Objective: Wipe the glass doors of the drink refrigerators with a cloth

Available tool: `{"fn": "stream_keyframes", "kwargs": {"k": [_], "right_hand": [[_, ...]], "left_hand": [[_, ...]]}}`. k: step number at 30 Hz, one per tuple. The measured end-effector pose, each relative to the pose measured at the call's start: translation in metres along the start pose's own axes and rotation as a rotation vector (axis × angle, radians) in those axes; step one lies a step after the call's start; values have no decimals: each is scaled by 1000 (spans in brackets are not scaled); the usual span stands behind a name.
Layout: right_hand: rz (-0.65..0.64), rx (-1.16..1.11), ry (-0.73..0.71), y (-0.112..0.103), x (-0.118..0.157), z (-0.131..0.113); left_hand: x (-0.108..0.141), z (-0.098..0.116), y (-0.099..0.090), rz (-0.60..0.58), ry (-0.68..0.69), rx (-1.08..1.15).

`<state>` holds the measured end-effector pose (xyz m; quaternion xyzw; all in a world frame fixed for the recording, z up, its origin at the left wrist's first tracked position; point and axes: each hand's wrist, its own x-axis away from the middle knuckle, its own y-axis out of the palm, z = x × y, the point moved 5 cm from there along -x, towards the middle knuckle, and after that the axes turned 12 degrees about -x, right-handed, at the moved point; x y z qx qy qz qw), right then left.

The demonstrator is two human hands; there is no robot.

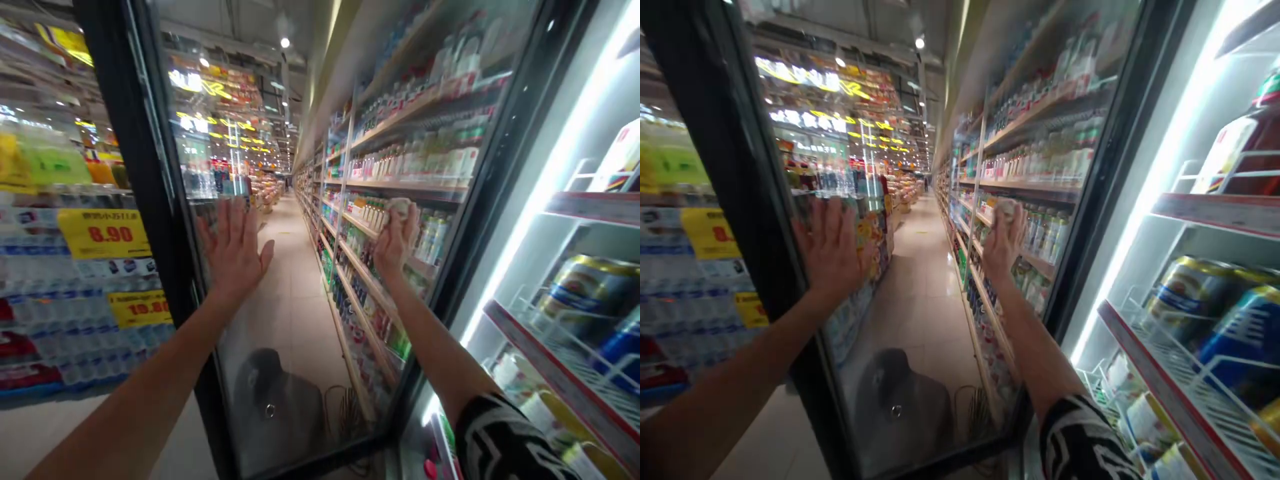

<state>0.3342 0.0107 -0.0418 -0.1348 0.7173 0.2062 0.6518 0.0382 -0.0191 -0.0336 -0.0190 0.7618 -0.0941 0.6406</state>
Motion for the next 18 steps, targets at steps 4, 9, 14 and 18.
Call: {"fn": "stream_keyframes", "kwargs": {"k": [4,9,14,18], "right_hand": [[52,-63,37,10,0,-30],[-320,-168,-425,37,46,-121],[72,-110,-35,14,7,-60],[48,-138,-54,21,14,-79]], "left_hand": [[1,2,0,53,19,-39],[1,2,-1,98,25,-57],[1,6,-4,129,37,-99],[0,7,-5,113,30,-104]]}}
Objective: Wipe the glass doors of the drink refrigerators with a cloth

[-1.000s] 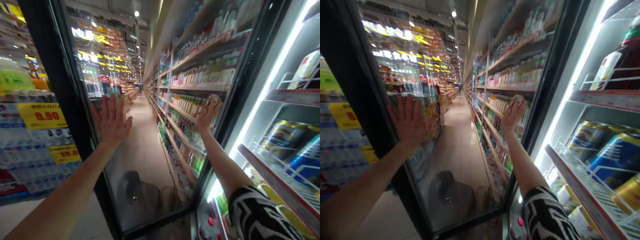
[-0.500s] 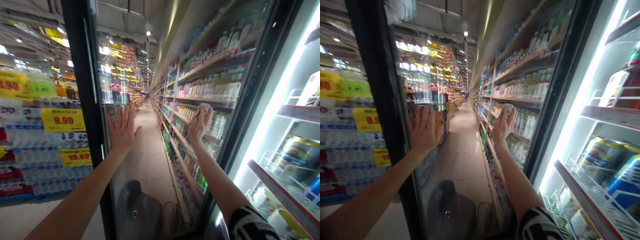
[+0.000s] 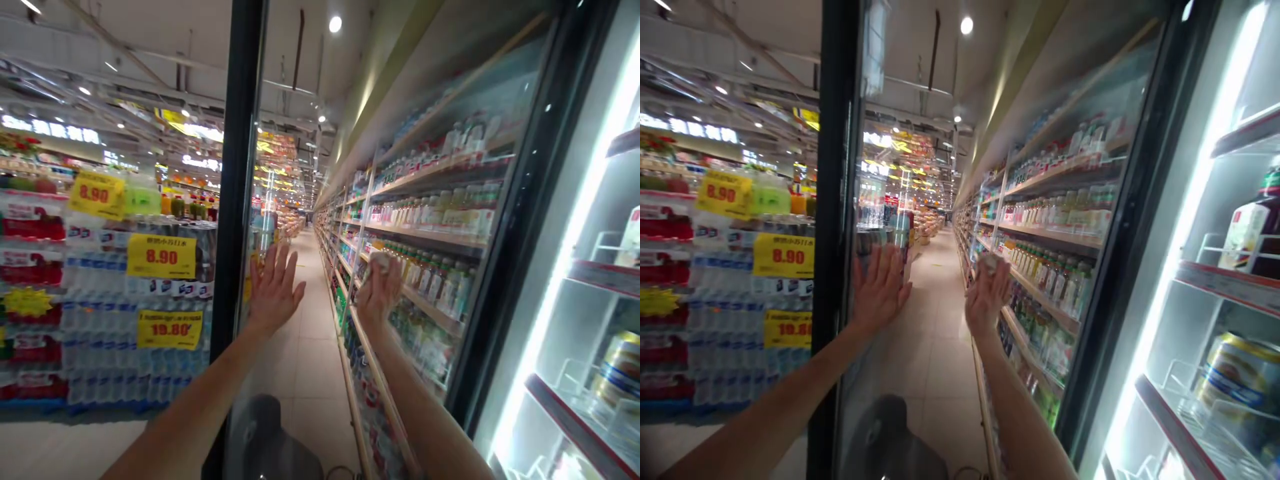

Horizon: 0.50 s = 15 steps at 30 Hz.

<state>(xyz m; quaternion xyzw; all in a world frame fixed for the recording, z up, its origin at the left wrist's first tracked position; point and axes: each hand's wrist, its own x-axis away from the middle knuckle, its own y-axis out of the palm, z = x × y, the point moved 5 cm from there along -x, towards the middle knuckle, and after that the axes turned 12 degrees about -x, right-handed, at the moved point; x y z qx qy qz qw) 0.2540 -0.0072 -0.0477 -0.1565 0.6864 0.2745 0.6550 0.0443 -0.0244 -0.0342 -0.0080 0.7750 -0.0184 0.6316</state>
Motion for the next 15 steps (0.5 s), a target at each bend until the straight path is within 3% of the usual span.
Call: {"fn": "stream_keyframes", "kwargs": {"k": [3,5,9,11,13,15], "right_hand": [[-272,-95,-242,17,34,-39],[-303,-80,-259,12,45,-33],[16,86,55,-26,27,38],[120,102,154,-34,23,51],[47,63,114,-24,31,31],[-130,-12,-34,-3,50,-8]], "left_hand": [[0,-2,0,-20,2,2],[1,-2,0,-17,12,-7],[1,-1,-1,18,26,-34],[0,0,-1,21,21,-27],[-1,-1,1,-2,15,-6],[0,-3,3,-26,10,9]]}}
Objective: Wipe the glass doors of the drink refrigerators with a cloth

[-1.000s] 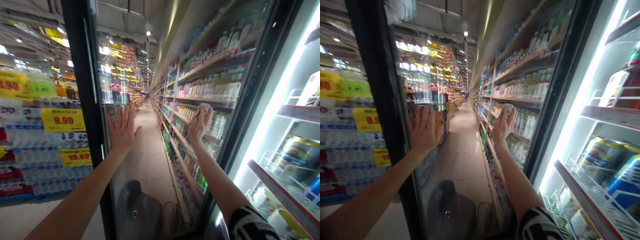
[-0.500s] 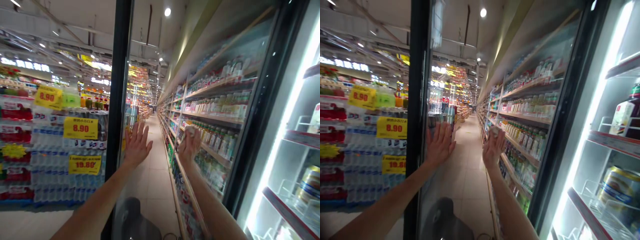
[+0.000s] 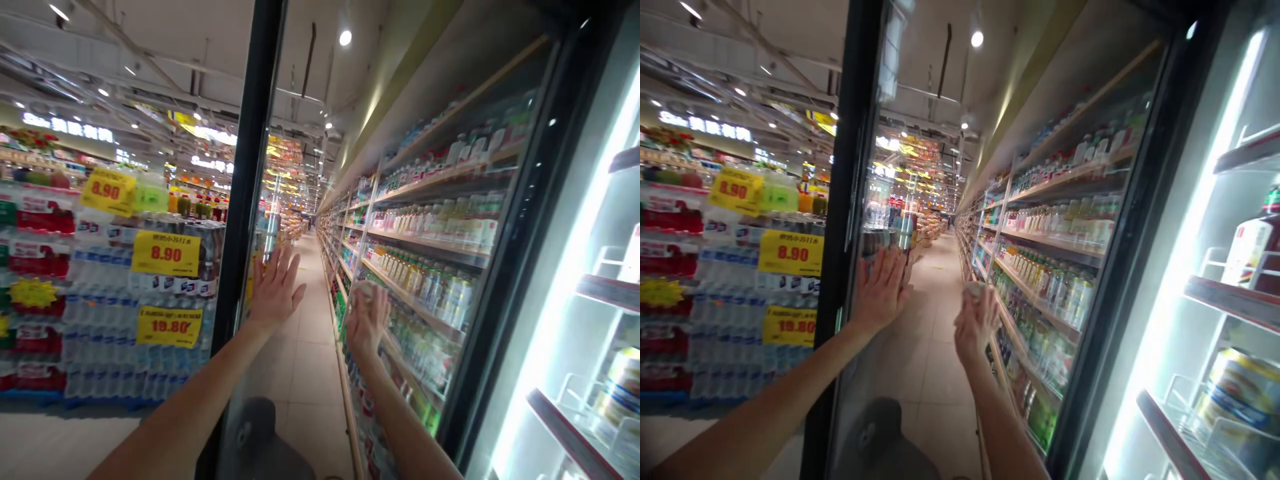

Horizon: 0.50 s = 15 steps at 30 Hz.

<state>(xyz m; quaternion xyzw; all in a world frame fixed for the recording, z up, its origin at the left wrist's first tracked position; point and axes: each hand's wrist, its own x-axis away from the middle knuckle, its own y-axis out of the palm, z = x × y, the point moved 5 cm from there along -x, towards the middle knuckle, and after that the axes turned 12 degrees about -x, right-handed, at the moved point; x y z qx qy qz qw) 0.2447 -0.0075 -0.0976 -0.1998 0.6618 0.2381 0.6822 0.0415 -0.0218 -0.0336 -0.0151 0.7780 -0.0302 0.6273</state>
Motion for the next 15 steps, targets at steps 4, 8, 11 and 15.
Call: {"fn": "stream_keyframes", "kwargs": {"k": [4,8,11,15], "right_hand": [[-232,-72,-199,21,24,-38],[101,63,115,-18,14,23],[217,66,251,-25,14,28],[-144,-97,-41,15,31,-41]], "left_hand": [[21,-8,-2,-30,37,-14],[52,-12,-6,-13,100,-57],[59,-12,-8,-11,97,-76],[54,-12,-10,-12,88,-51]]}}
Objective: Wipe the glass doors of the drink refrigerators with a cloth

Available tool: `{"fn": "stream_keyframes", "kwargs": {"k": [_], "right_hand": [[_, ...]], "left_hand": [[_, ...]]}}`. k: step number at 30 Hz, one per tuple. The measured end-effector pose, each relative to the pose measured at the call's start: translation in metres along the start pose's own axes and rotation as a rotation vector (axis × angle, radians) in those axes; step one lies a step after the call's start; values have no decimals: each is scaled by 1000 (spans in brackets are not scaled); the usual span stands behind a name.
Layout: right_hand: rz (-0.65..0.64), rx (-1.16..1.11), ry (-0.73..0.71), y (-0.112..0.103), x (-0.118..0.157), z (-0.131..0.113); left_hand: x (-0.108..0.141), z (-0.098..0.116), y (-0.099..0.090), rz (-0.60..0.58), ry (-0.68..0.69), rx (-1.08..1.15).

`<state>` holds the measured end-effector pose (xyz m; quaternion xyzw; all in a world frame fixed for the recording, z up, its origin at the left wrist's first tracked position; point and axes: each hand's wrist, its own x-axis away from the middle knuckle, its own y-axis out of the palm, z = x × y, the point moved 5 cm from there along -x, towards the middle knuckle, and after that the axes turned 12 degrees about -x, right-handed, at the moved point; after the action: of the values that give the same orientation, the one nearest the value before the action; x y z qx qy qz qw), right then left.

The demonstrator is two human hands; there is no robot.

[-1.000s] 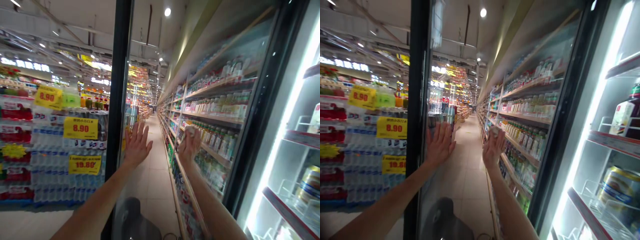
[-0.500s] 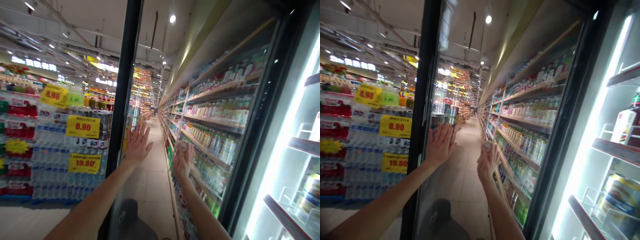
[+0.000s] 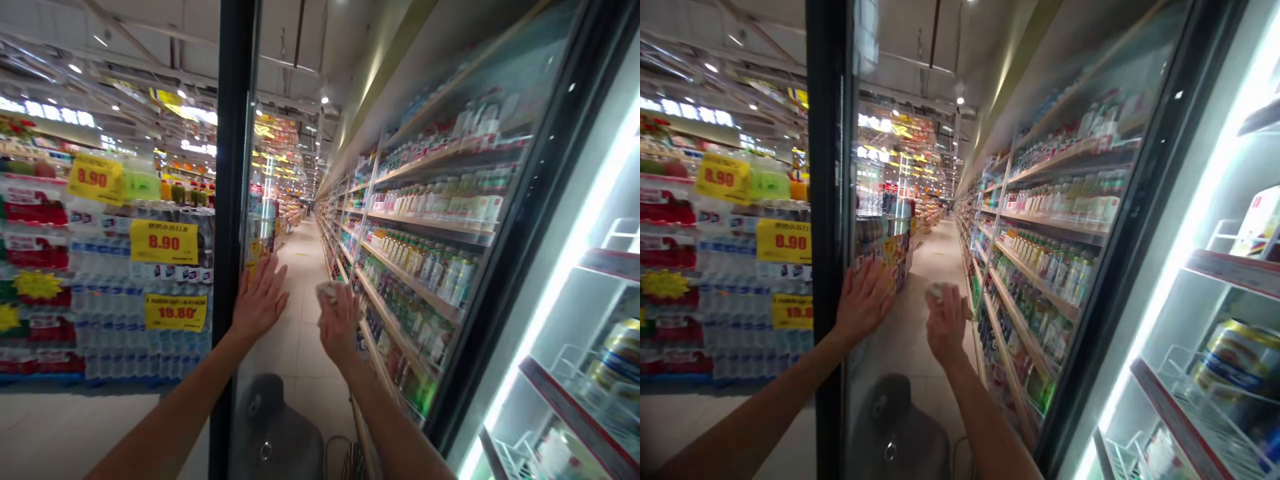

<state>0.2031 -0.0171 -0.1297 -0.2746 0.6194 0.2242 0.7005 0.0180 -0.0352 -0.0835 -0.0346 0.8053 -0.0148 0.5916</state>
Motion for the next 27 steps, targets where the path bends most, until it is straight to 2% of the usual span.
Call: {"fn": "stream_keyframes", "kwargs": {"k": [2,3,7,9,11,14,15,17,19,21,23,25,27], "right_hand": [[-105,-19,-77,9,3,-8],[-80,5,-64,3,2,1],[276,154,159,-50,-12,70],[349,162,222,-60,-17,81],[281,130,178,-48,-18,63],[23,44,-29,-10,-10,15],[-37,20,-98,-2,-7,6],[-53,17,-160,-3,-6,11],[61,74,-103,-24,-11,46],[252,152,79,-56,-18,93],[443,201,276,-78,-20,123],[494,202,344,-76,-20,120],[381,164,235,-53,-19,86]], "left_hand": [[-1,-1,0,-3,0,10],[-2,-1,0,-5,1,11],[0,0,2,-5,-7,1],[1,0,2,3,-15,-5],[0,0,1,21,-11,-17],[-1,0,0,52,20,-48],[-1,-1,-1,64,29,-58],[-1,-1,-2,76,41,-69],[0,-1,-3,80,43,-74],[1,-1,-4,82,40,-73],[1,-1,-5,85,33,-69],[2,-1,-5,83,34,-70],[2,-1,-6,77,40,-81]]}}
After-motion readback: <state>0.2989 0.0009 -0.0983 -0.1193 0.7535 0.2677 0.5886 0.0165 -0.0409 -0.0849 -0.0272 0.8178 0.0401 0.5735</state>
